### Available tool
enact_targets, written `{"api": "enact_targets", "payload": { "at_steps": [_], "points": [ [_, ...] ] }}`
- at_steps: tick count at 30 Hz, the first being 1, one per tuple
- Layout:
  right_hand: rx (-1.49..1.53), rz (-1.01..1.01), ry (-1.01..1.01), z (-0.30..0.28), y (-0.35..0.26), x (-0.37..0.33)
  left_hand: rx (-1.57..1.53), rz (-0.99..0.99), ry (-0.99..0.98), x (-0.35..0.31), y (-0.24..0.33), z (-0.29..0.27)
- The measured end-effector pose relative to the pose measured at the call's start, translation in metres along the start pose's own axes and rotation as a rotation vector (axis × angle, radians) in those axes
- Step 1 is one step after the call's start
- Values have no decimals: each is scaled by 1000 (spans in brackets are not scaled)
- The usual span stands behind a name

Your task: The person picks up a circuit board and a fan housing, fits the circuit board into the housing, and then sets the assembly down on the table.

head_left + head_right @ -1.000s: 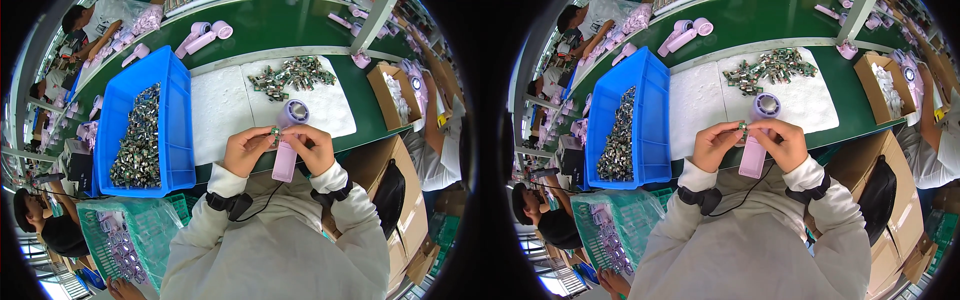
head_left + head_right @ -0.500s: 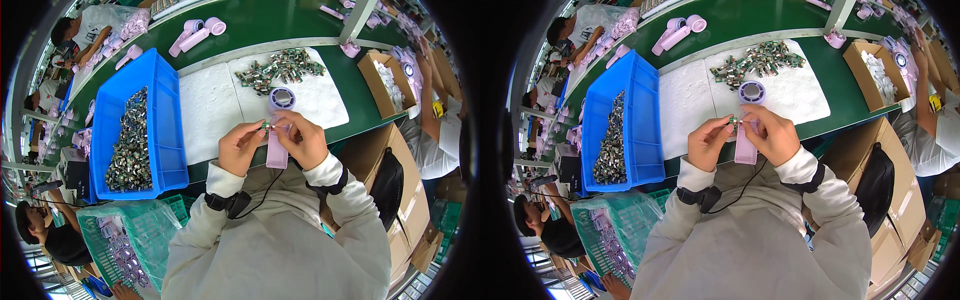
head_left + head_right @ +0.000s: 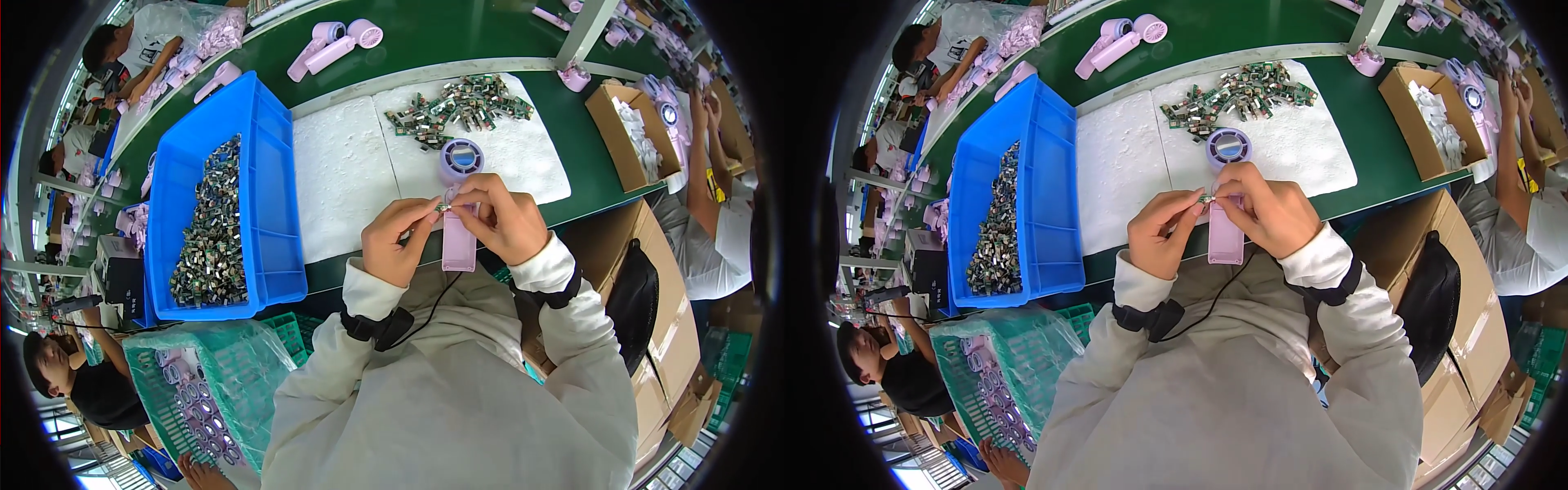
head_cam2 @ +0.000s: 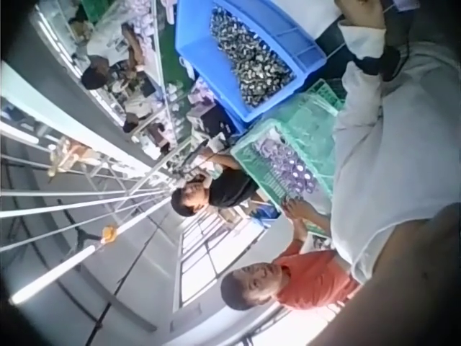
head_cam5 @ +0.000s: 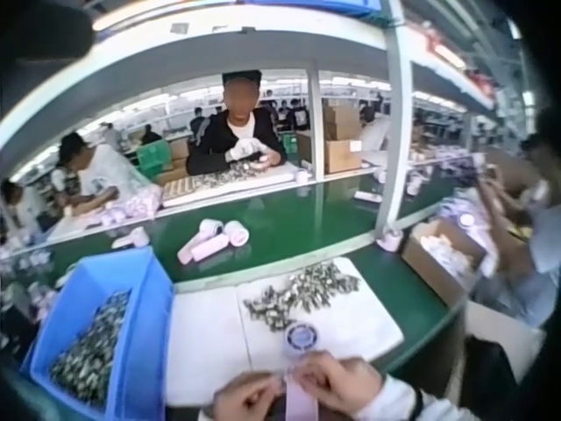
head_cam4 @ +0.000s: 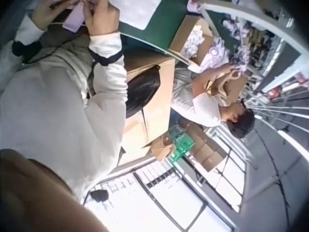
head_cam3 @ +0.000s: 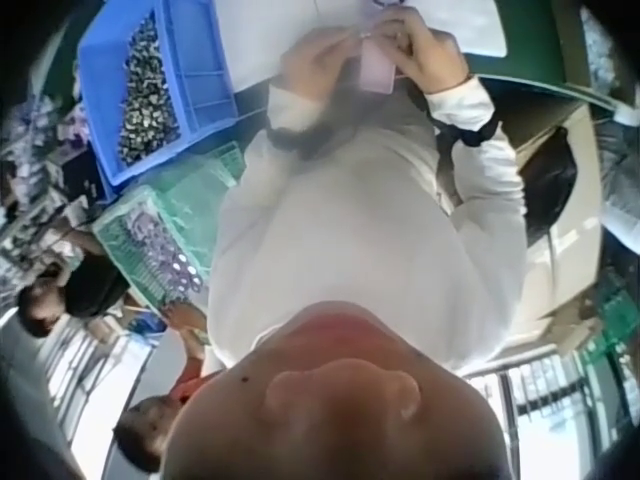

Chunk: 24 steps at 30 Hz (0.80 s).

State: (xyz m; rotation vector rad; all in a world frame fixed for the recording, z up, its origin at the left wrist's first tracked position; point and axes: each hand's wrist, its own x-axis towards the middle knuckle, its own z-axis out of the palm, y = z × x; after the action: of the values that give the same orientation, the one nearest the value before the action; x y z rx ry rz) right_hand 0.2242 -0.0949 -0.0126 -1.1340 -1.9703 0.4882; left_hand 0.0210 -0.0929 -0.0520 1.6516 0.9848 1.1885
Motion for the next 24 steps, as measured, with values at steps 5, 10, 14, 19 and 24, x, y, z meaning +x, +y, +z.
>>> {"api": "enact_targets", "payload": {
  "at_steps": [5,10,14,19,24],
  "points": [
    [-4,-1,-23,0,1,-2,-11,1,-5,0,1,0],
    [57,35,-3,1,0,-1,22,26,-11,0,1,0],
    [132,95,30,5,-4,-1,78,78,30,-2,1,2],
    [282,295,230,26,-16,-7,266,169,184,-7,10,19],
    [312,349,320,30,-23,-10,354,261,234,-11,14,28]
  ]
}}
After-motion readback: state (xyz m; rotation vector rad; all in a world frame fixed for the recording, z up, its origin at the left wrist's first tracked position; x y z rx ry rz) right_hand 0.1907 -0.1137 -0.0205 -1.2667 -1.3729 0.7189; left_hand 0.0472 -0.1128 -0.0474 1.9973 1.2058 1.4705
